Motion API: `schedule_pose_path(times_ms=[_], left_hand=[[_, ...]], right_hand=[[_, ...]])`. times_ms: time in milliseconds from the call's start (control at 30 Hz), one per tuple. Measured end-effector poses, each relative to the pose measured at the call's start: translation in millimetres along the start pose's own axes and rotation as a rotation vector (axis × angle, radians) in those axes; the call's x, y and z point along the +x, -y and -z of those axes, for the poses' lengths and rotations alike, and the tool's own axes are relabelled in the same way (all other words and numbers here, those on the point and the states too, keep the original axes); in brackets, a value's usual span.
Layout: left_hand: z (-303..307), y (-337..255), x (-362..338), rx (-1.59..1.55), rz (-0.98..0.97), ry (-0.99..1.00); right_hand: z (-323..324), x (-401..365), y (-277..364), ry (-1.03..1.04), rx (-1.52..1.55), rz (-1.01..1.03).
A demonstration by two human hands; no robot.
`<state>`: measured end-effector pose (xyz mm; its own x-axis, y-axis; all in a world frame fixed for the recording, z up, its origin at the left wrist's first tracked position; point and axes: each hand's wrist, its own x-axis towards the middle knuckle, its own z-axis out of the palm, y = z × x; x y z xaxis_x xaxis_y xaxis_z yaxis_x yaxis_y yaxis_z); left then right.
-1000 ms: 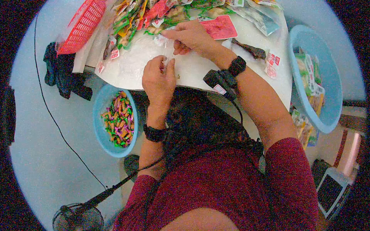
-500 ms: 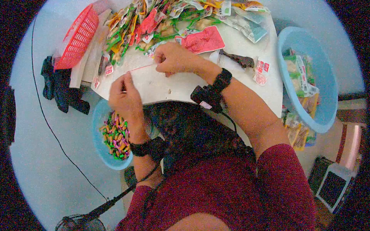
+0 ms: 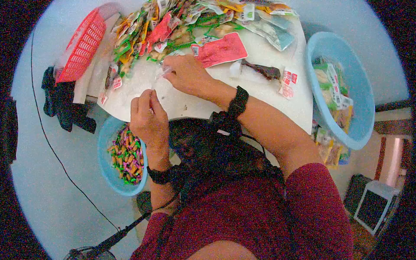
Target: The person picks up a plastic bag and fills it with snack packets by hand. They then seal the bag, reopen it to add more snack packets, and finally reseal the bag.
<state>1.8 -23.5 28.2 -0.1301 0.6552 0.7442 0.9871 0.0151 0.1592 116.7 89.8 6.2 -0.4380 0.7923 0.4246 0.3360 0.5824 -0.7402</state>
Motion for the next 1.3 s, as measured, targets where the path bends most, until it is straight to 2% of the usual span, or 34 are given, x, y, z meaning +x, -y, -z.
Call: schedule_pose_path(times_ms=[67,167,267,367,400,500,533,633,733,833,933,1033,1133,1233,1300], left_hand=[[1.0,3.5,-0.1,-0.021,0.025,-0.012],[0.8,5.0,-7.5,-0.086,0.035,0.028],[1.4,6.8,-17.0,-0.128,0.067,0.07],[2.4,11.1,-26.0,-0.158,0.096,0.08],[2.7,12.9,-29.0,-0.168,0.104,0.077],[1.6,19.0,-35.0,-0.215,0.117,0.087],[2.3,20.4,-34.8,-0.207,0.112,0.069],[5.1,25.7,-31.5,-0.177,0.106,0.006],[14.9,33.1,-22.1,-0.135,0.119,-0.092],[23.6,40.5,-12.0,-0.098,0.136,-0.194],[31.4,49.7,-2.9,-0.048,0.152,-0.24],[36.5,50.1,8.0,0.015,0.163,-0.269],[33.8,48.5,14.6,0.019,0.154,-0.249],[23.3,45.7,19.3,-0.01,0.082,-0.315],[21.6,39.3,23.3,-0.018,0.124,-0.297]], right_hand=[[1.1,-2.3,3.6,0.143,-0.102,0.005],[-0.6,-1.9,-2.5,0.151,-0.122,0.066],[5.1,0.1,-13.0,0.153,-0.073,0.286],[32.5,10.7,-4.9,0.367,0.219,0.021],[42.0,13.9,-2.8,0.428,0.394,-0.218],[45.1,16.0,-12.3,0.242,0.448,-0.168],[30.1,17.2,-21.9,0.104,0.227,0.033],[7.8,11.6,-27.4,-0.108,-0.565,0.508],[5.5,-0.2,-19.2,0.206,-0.588,0.398],[2.6,2.2,-21.1,0.168,-0.578,0.498],[12.4,3.9,-8.1,0.342,-0.55,0.348],[24.0,4.3,8.1,0.355,-0.525,0.212],[25.8,1.7,13.0,0.291,-0.644,0.16],[16.3,-0.9,1.4,-0.138,-0.393,0.245],[9.9,-4.4,-3.6,-0.105,-0.562,0.2]])
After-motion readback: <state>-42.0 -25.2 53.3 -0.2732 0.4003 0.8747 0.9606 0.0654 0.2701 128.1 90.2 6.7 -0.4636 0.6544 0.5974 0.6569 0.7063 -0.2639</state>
